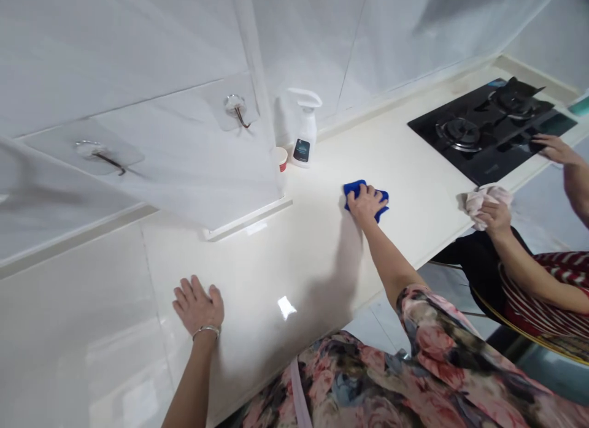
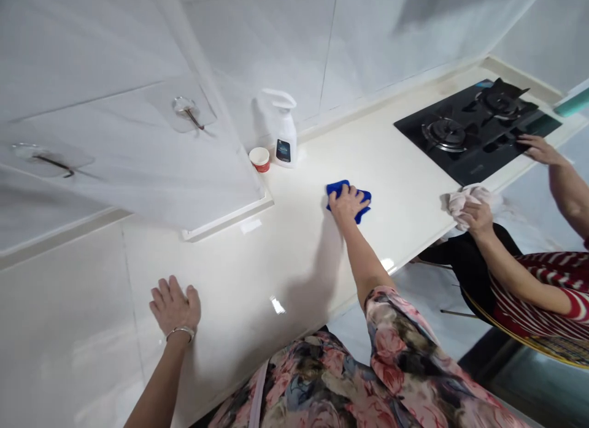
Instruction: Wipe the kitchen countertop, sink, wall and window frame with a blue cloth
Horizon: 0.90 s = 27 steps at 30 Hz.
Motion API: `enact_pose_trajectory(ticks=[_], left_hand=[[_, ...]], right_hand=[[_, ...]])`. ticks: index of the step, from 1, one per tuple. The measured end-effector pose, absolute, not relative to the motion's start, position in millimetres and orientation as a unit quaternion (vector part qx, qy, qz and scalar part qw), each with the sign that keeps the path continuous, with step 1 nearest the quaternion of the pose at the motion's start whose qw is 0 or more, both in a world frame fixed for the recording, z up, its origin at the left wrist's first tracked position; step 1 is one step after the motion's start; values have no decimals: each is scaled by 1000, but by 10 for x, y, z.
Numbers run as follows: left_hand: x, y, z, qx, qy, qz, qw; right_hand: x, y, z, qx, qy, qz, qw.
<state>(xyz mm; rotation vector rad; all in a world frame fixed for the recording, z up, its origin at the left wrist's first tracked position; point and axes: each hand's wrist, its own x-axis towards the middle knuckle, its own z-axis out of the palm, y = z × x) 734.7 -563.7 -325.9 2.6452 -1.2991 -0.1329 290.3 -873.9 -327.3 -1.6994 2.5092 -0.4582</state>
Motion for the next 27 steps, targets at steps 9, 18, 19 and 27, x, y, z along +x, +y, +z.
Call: enact_pose_trajectory(ticks=[9, 18, 19, 27], left_hand=[[7326, -5640, -3223, 899, -425, -52, 85], [7326, -5665, -3220, 896, -430, -54, 94], [7329, -5668, -3220, 896, -431, -57, 95], [7341, -5684, -3205, 881, -454, -60, 114]], right_hand=[[4338, -8377, -3248, -724, 669, -146, 83], [4815, -6777, -3201, -801, 567, -124, 145], [4878, -6595, -3201, -813, 547, -128, 152], [4844, -5631, -3207, -876, 426, -129, 184]])
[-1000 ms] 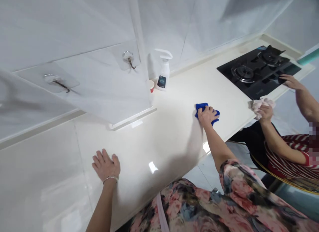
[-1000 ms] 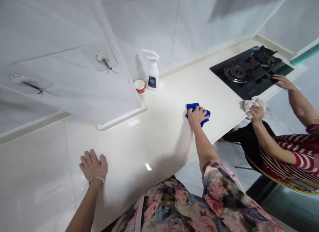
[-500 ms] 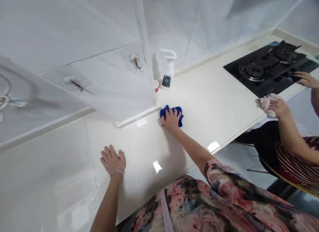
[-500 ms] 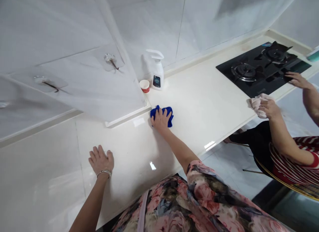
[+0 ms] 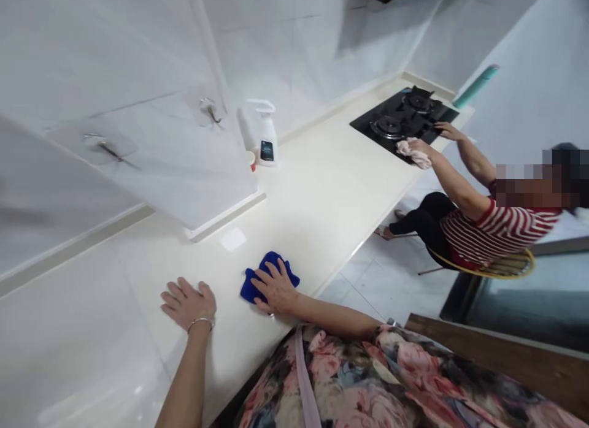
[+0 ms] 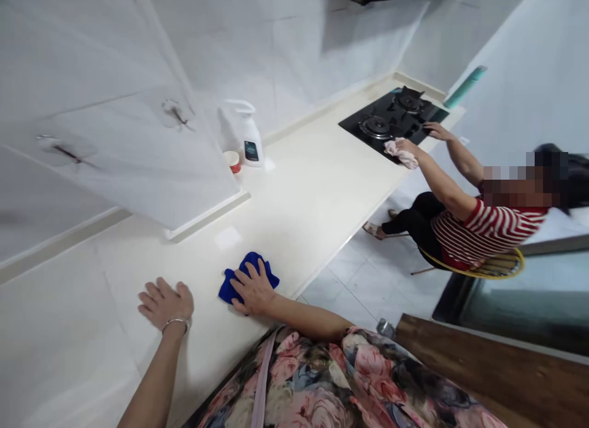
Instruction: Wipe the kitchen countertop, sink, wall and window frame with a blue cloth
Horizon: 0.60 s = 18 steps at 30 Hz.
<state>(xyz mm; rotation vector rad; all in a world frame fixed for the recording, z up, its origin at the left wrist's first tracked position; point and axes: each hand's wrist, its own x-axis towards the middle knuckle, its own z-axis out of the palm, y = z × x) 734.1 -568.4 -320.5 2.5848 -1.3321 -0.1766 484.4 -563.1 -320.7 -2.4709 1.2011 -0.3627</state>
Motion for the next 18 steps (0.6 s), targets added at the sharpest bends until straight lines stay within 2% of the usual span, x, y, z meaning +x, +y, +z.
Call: enact_pose_trajectory(ticks=[3, 7, 13, 18], left_hand=[[7381, -5680, -3265, 873, -469, -60, 120], [7427, -5703, -3363, 869, -477, -52, 121], [7372, -5706, -3307, 867, -478, -55, 129], [7322, -5689, -3202, 868, -477, -56, 127]], right_hand=[[4556, -5538, -3281, -868, 444, -135, 178], [3907, -5629, -3349, -802, 562, -148, 137], [2729, -6128, -3231, -656, 742, -125, 56], [2374, -6511, -3189, -564, 816, -126, 29]])
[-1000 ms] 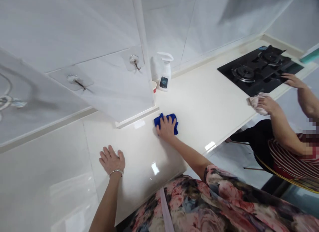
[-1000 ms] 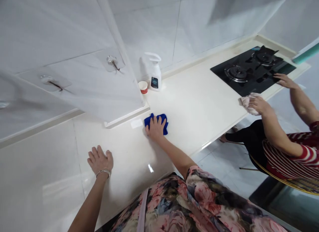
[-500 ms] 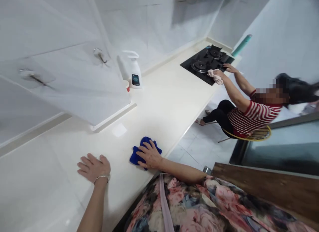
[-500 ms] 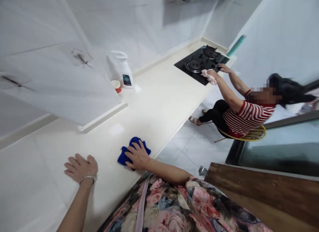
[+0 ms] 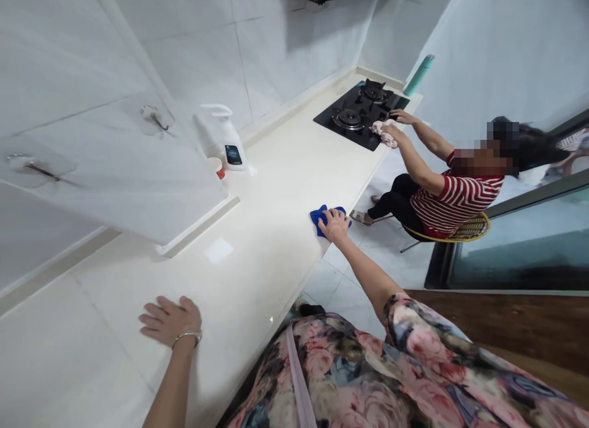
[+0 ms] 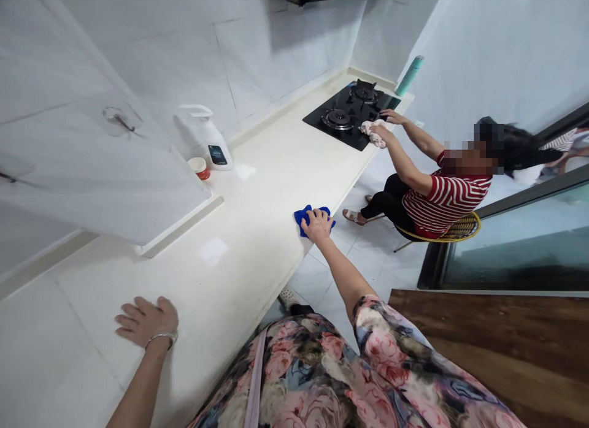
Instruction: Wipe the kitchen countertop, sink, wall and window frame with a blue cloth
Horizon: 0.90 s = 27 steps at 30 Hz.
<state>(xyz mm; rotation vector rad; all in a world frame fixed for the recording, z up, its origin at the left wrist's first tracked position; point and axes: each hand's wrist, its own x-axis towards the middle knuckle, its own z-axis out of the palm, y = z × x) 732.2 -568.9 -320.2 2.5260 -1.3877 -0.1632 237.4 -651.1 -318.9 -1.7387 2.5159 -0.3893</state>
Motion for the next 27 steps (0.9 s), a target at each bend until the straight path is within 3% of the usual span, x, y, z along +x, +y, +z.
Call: enact_pose_trajectory(ticks=[5, 10, 14, 18, 27], left_hand=[[7299, -5831, -3166, 872, -468, -79, 121], [6913, -6089, -3153, 773, -616, -117, 99], [6599, -6197, -3176, 771, -620, -104, 101], [6592, -6205, -3233, 768, -623, -111, 101], [6673, -6187, -3282, 772, -619, -116, 87]], right_hand=[[2747, -6375, -3214, -547, 823, -152, 15], [3515, -5778, -3263, -654, 740, -144, 71], [3832, -5444, -3312, -738, 649, -151, 107], [3483, -5549, -3331, -760, 620, -154, 117], [2012, -6554, -3219, -603, 789, -111, 38]])
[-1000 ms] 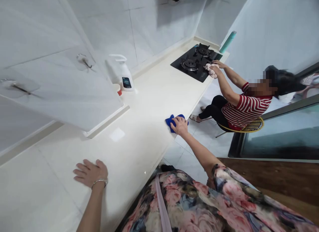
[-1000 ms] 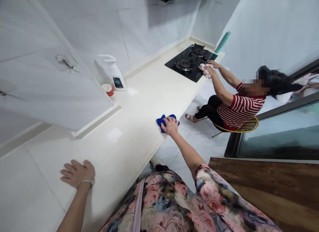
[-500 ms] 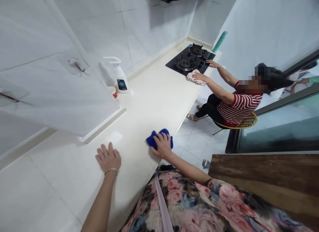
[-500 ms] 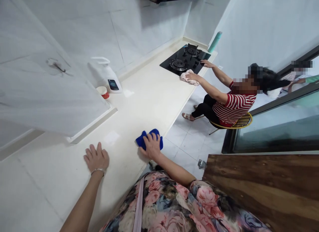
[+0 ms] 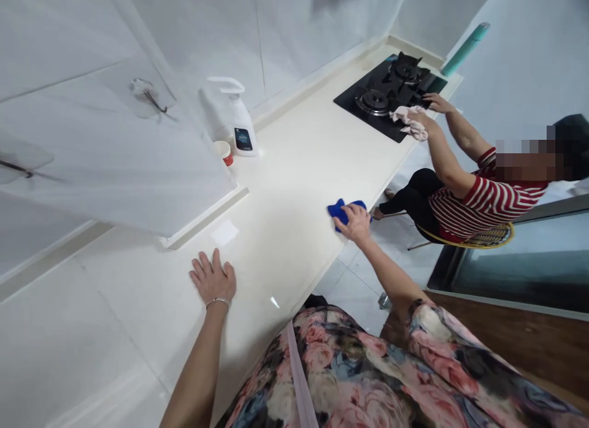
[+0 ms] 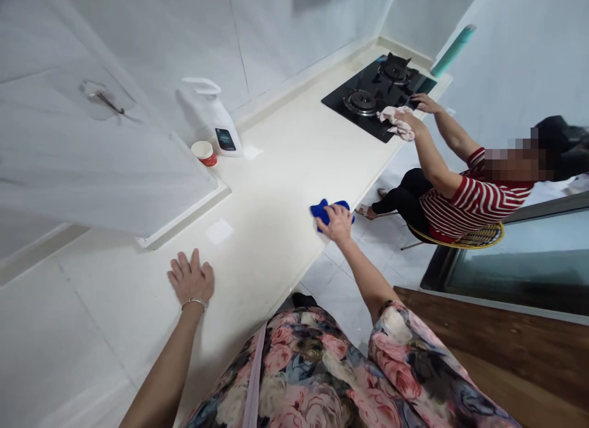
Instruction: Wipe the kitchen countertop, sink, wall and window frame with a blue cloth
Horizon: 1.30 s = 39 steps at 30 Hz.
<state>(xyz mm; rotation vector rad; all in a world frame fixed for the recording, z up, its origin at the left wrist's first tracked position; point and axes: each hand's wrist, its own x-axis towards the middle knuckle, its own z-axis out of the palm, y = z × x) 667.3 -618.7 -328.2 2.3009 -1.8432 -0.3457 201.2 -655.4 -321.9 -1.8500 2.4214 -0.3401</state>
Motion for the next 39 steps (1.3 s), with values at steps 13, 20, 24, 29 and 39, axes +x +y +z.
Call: enact_pose_trajectory(ticks=[13, 20, 24, 29, 39], left_hand=[[6680, -6202, -3323, 779, -616, -96, 73], [6644, -6207, -3296, 779, -615, -102, 67], [6622, -6188, -3286, 774, -620, -106, 75], [6616, -6179, -3297, 767, -623, -124, 85], [7034, -5914, -3347, 680, -709, -174, 65]], right_hand=[[2571, -7239, -3182, -502, 857, -101, 46], [4037, -6747, -3068, -706, 687, -106, 134], [4533, -6164, -3079, -793, 576, -116, 160], [4637, -5455, -3177, -860, 458, -111, 195], [3746, -5237, -3276, -858, 488, -104, 122]])
